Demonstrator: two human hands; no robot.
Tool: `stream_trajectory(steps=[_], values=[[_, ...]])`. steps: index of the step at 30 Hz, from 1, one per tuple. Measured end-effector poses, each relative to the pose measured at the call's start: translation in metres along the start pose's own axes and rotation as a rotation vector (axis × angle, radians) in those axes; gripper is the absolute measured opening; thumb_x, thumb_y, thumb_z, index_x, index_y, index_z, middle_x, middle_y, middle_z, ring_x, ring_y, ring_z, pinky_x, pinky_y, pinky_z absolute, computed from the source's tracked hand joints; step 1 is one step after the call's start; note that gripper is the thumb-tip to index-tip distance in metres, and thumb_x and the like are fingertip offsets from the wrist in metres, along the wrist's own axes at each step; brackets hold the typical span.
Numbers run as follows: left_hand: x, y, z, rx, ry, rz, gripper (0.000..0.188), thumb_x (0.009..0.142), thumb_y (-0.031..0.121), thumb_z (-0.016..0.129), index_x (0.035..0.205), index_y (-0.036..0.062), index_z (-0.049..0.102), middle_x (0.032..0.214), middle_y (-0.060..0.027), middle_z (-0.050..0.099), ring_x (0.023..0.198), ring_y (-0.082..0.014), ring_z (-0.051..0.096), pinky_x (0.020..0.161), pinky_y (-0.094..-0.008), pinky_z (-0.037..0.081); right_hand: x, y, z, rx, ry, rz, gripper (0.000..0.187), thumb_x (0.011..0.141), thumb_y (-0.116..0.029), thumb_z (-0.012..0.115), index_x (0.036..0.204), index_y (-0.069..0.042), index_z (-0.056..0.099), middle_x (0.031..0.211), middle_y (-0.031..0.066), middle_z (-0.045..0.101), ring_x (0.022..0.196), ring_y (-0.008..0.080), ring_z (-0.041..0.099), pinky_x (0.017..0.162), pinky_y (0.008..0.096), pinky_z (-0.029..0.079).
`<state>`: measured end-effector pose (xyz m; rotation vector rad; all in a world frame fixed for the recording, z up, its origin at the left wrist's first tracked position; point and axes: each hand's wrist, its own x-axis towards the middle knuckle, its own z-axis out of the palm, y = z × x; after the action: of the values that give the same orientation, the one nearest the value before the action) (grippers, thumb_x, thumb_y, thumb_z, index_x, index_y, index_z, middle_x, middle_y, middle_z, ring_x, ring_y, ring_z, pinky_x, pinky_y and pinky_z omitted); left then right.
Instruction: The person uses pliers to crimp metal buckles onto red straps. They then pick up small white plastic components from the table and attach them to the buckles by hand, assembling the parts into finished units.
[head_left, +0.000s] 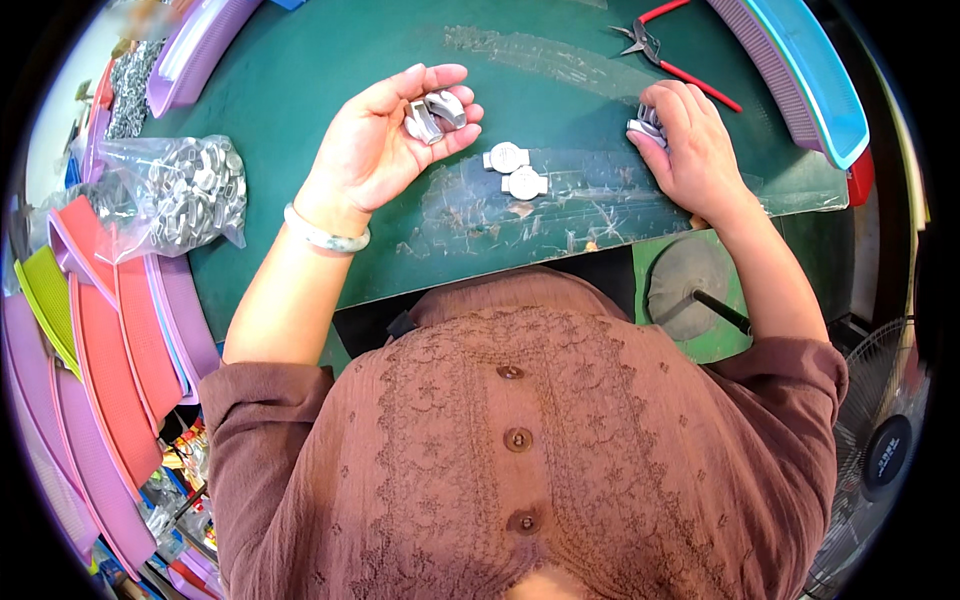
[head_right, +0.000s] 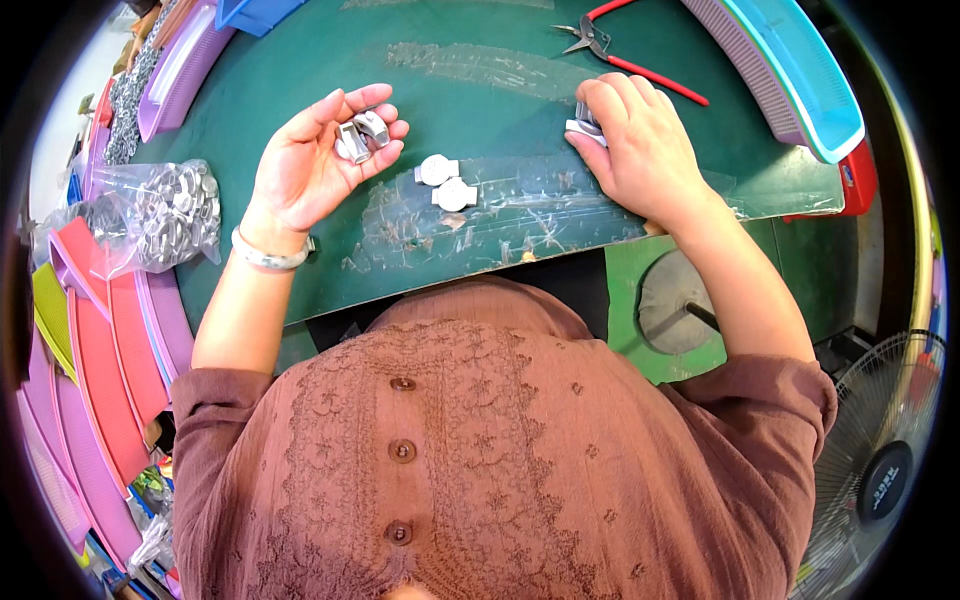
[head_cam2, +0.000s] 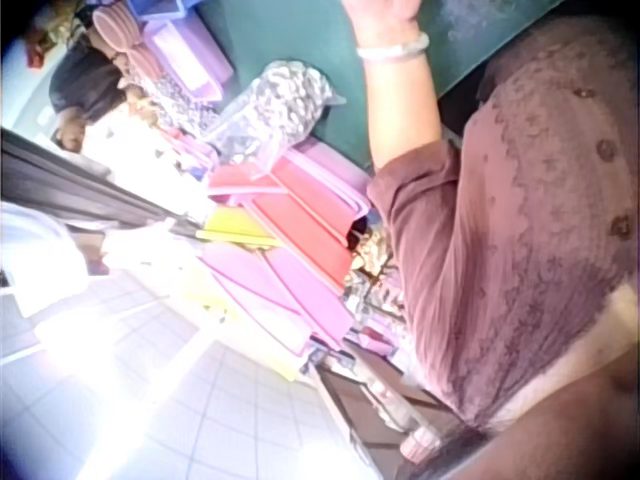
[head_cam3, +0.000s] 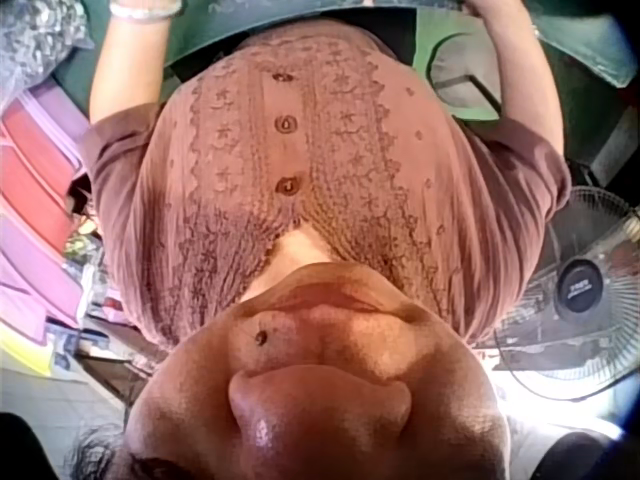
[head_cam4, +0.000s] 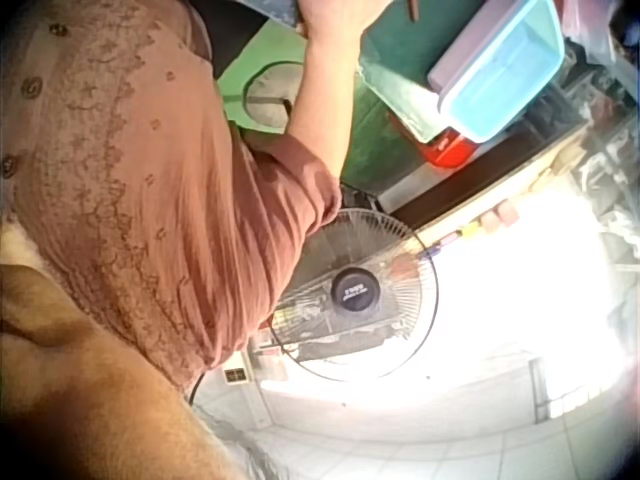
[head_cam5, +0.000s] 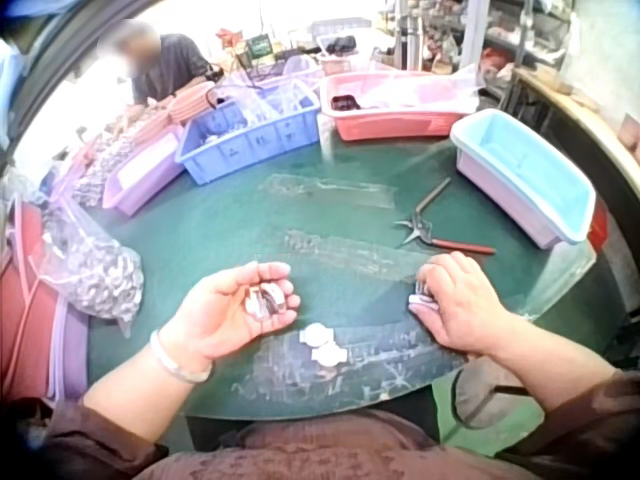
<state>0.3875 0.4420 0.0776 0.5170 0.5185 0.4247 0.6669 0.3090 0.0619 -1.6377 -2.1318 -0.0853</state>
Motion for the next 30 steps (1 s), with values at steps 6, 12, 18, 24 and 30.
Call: stream_trajectory(steps=[6, 12, 18, 24, 30], values=[[-0.007, -0.004, 0.0, -0.002, 0.016, 0.037, 0.039, 0.091, 0.023, 0.044, 0.115, -0.0077, 0.045, 0.104, -0.0184, 0.055, 0.099, -0.0304, 0.054, 0.087, -0.0406, 0.047, 0.007, -0.003, -0.002, -0.069, -0.062, -0.023, 0.028, 0.077, -0.014, 0.061, 0.102, -0.008, 0.05, 0.089, 0.0098, 0.05, 0.085, 0.0273, 0.051, 0.073, 0.0356, 0.041], [-0.013, -0.009, 0.006, 0.01, 0.037, 0.034, 0.039, 0.091, 0.024, 0.044, 0.115, -0.0069, 0.046, 0.106, -0.0185, 0.054, 0.1, -0.0296, 0.054, 0.086, -0.0385, 0.047, 0.011, -0.001, -0.004, 0.035, -0.073, 0.056, 0.026, 0.078, -0.013, 0.059, 0.103, -0.009, 0.051, 0.087, 0.0112, 0.05, 0.081, 0.029, 0.052, 0.07, 0.0358, 0.044], [-0.019, -0.015, 0.0, -0.075, -0.022, 0.048, 0.039, 0.09, 0.024, 0.045, 0.115, -0.0055, 0.046, 0.099, -0.0146, 0.057, 0.096, -0.0282, 0.054, 0.084, -0.0393, 0.046, 0.024, 0.022, -0.009, 0.915, 0.009, 0.566, 0.023, 0.086, -0.019, 0.054, 0.105, -0.007, 0.054, 0.078, 0.0015, 0.054, 0.065, 0.0083, 0.048, 0.059, 0.0225, 0.041], [-0.016, -0.021, 0.006, -0.189, -0.126, 0.082, 0.039, 0.089, 0.024, 0.046, 0.117, -0.004, 0.046, 0.099, -0.0139, 0.058, 0.093, -0.0277, 0.055, 0.083, -0.0401, 0.047, 0.023, 0.042, -0.002, 2.099, 0.048, 0.542, 0.037, 0.092, -0.027, 0.037, 0.117, 0.0, 0.044, 0.092, 0.0171, 0.056, 0.069, 0.0227, 0.052, 0.059, 0.0341, 0.044], [-0.014, -0.023, 0.015, -0.229, -0.136, 0.113, 0.04, 0.089, 0.026, 0.046, 0.117, -0.0031, 0.046, 0.103, -0.015, 0.057, 0.095, -0.0283, 0.055, 0.084, -0.0406, 0.046, 0.031, 0.02, 0.002, 2.235, 0.096, 0.469, 0.038, 0.092, -0.028, 0.038, 0.119, -0.002, 0.042, 0.108, 0.0218, 0.052, 0.079, 0.028, 0.054, 0.062, 0.0343, 0.048]])
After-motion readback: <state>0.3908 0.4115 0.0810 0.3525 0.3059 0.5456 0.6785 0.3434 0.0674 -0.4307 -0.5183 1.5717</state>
